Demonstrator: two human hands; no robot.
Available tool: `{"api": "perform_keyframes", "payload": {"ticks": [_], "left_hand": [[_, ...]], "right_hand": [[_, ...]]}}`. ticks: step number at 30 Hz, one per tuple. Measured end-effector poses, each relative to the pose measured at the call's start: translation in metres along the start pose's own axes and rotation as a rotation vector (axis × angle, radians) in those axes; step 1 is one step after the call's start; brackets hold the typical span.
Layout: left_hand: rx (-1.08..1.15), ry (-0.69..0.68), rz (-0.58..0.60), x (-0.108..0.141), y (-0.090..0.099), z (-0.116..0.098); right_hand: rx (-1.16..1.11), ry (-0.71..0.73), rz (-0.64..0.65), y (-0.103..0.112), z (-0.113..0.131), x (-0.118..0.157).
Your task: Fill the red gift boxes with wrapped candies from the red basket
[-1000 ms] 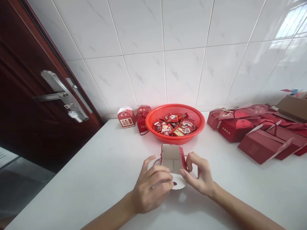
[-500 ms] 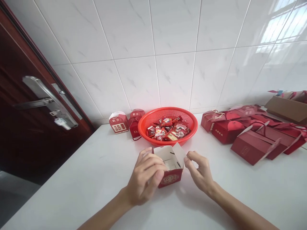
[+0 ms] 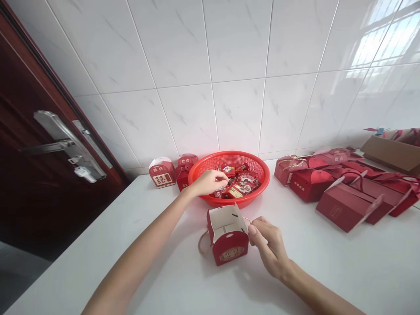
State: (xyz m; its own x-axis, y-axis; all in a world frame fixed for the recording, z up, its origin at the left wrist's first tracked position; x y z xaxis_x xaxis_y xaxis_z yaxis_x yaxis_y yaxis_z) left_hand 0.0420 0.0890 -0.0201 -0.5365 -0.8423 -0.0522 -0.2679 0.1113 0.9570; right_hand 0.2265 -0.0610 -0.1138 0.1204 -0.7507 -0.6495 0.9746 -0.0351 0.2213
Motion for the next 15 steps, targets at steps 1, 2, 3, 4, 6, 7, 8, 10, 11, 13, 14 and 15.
{"api": "perform_keyframes", "payload": {"ticks": [1, 2, 3, 4, 6, 7, 8, 10, 11, 13, 14, 15], "left_hand": [[-0.018, -0.003, 0.045, -0.011, -0.003, 0.003], [-0.038, -0.012, 0.09, -0.021, -0.007, 0.005], [-0.053, -0.026, 0.127, -0.029, -0.011, 0.006], [-0.068, -0.042, 0.162, -0.036, -0.014, 0.005], [-0.102, -0.079, 0.222, -0.047, -0.019, 0.001], [-0.121, -0.097, 0.245, -0.052, -0.021, -0.002], [-0.141, -0.111, 0.266, -0.056, -0.022, -0.005], [-0.185, -0.124, 0.302, -0.062, -0.022, -0.013], [-0.208, -0.124, 0.318, -0.065, -0.023, -0.017], [-0.248, -0.121, 0.348, -0.069, -0.025, -0.024], [-0.264, -0.119, 0.357, -0.071, -0.026, -0.028], [-0.277, -0.116, 0.36, -0.072, -0.029, -0.03]], "right_hand": [[-0.009, -0.024, -0.006, 0.0, -0.001, -0.001], [-0.014, -0.057, -0.012, 0.0, -0.002, -0.002], [-0.009, -0.101, -0.022, 0.001, -0.003, -0.003], [0.01, -0.159, -0.031, 0.002, -0.004, -0.005], [0.102, -0.323, -0.041, 0.004, -0.007, -0.01], [0.178, -0.42, -0.033, 0.007, -0.008, -0.013], [0.269, -0.516, -0.011, 0.009, -0.009, -0.016], [0.468, -0.677, 0.077, 0.016, -0.011, -0.02], [0.566, -0.731, 0.136, 0.019, -0.012, -0.021], [0.723, -0.782, 0.265, 0.025, -0.013, -0.022], [0.775, -0.791, 0.329, 0.027, -0.014, -0.021], [0.811, -0.792, 0.389, 0.028, -0.015, -0.02]]}}
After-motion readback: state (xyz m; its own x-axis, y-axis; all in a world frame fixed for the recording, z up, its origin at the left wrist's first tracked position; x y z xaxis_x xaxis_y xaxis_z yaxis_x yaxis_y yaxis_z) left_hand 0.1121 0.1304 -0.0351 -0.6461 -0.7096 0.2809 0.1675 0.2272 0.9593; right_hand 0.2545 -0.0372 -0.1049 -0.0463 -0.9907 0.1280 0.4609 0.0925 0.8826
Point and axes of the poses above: each hand's wrist, its own x-axis away from the middle knuckle, its own y-axis out of the back of the hand, z = x × y, the point moved 1 cm from there along -x, towards the middle knuckle, and after that the axes turned 11 degrees about -x, right-handed, at the moved point
